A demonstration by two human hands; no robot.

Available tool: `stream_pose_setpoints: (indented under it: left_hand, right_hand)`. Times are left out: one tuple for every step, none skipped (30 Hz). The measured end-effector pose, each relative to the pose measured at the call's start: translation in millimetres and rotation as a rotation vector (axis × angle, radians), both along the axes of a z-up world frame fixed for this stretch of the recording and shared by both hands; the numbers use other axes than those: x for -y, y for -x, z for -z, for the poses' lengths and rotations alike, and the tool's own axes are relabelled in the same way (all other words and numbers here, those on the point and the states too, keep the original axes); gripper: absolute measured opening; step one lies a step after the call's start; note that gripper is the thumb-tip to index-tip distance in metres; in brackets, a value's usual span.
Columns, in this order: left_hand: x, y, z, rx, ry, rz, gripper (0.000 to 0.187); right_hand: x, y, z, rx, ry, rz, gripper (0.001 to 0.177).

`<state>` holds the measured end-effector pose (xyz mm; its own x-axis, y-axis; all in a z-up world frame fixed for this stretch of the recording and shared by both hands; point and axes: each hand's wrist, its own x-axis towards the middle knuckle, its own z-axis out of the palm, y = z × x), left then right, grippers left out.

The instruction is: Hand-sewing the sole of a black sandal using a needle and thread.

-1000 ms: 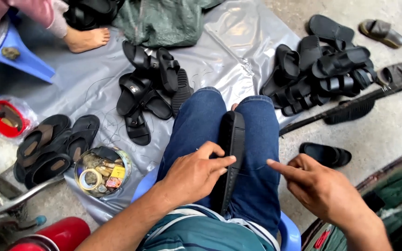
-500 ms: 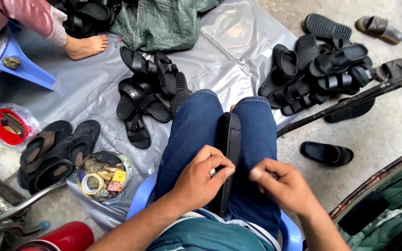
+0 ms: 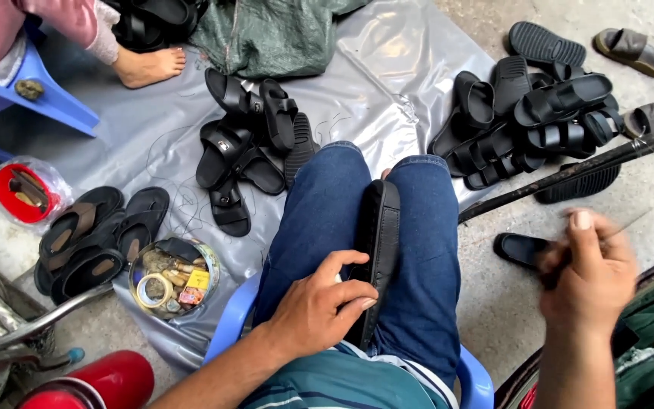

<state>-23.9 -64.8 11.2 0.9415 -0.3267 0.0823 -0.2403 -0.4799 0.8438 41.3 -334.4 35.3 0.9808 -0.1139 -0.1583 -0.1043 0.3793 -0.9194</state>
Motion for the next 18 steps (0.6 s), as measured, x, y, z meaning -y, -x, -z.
stream_pose_setpoints:
  left_hand:
    - [-2, -1, -4, -0.053, -0.007, 0.012, 0.01]
    - [-4, -2, -7, -0.105, -0.016, 0.018, 0.012]
    - [-6, -7, -7, -0.1, -0.016, 0.017, 0.012]
    - [-8, -7, -6, -0.106, -0.067, 0.02, 0.027]
    - [-10, -7, -5, -0.112, -0.117, 0.023, 0.043]
    - [-12, -7, -1, -0.106, -0.12, 0.029, 0.043]
    - [-14, -7, 3, -0.06, -0.203, 0.023, 0.037]
    - [-15, -5, 6, -0.017, -0.285, 0.008, 0.033]
    - [-16, -4, 6, -0.014, -0.287, 0.003, 0.033]
    - [-18, -5, 5, -0.045, -0.278, 0.01, 0.025]
    - [-20, -5, 4, -0.075, -0.269, 0.016, 0.019]
    - [-21, -9, -6, -0.068, -0.27, 0.019, 0.019]
    - [-22, -13, -16, -0.195, -0.081, 0.104, 0.019]
    - [-23, -17, -26, -0.321, 0.11, 0.19, 0.025]
    - [-27, -15, -34, -0.315, 0.11, 0.192, 0.025]
    - [-32, -10, -41, -0.395, 0.488, 0.33, 0.016]
    - [-37, -5, -48, -0.474, 0.869, 0.466, 0.01]
    - [-34, -3, -48, -0.488, 0.878, 0.456, 0.01]
  right_hand:
    - [8, 3, 9, 0.253, 0.743, 0.113, 0.001]
    - [17, 5, 18, 0.499, 1.487, 0.226, 0.018]
    - [0, 10, 14, 0.504, 1.486, 0.23, 0.018]
    - [-17, 20, 11, 0.478, 1.518, -0.041, 0.031]
    - [-34, 29, 8, 0.451, 1.532, -0.312, 0.044]
    - [-41, 32, 11, 0.451, 1.531, -0.302, 0.044]
    - [-47, 35, 14, 0.476, 1.493, -0.378, 0.034]
    - [-53, 38, 17, 0.506, 1.452, -0.463, 0.023]
    - [-54, 34, 15, 0.511, 1.45, -0.463, 0.023]
    - [-55, 30, 12, 0.486, 1.382, -0.482, 0.019]
    - [-57, 27, 10, 0.46, 1.315, -0.501, 0.016]
    - [-58, 25, 13, 0.464, 1.316, -0.493, 0.016]
    - [-59, 22, 16, 0.363, 1.205, -0.506, 0.013]
    - [-60, 18, 20, 0.264, 1.092, -0.52, 0.011]
    - [-62, 15, 21, 0.269, 1.094, -0.514, 0.011]
    - [-63, 15, 22, 0.251, 1.073, -0.505, 0.011]
    - [-65, 14, 24, 0.234, 1.053, -0.496, 0.01]
    - [-65, 18, 24, 0.219, 1.051, -0.51, 0.01]
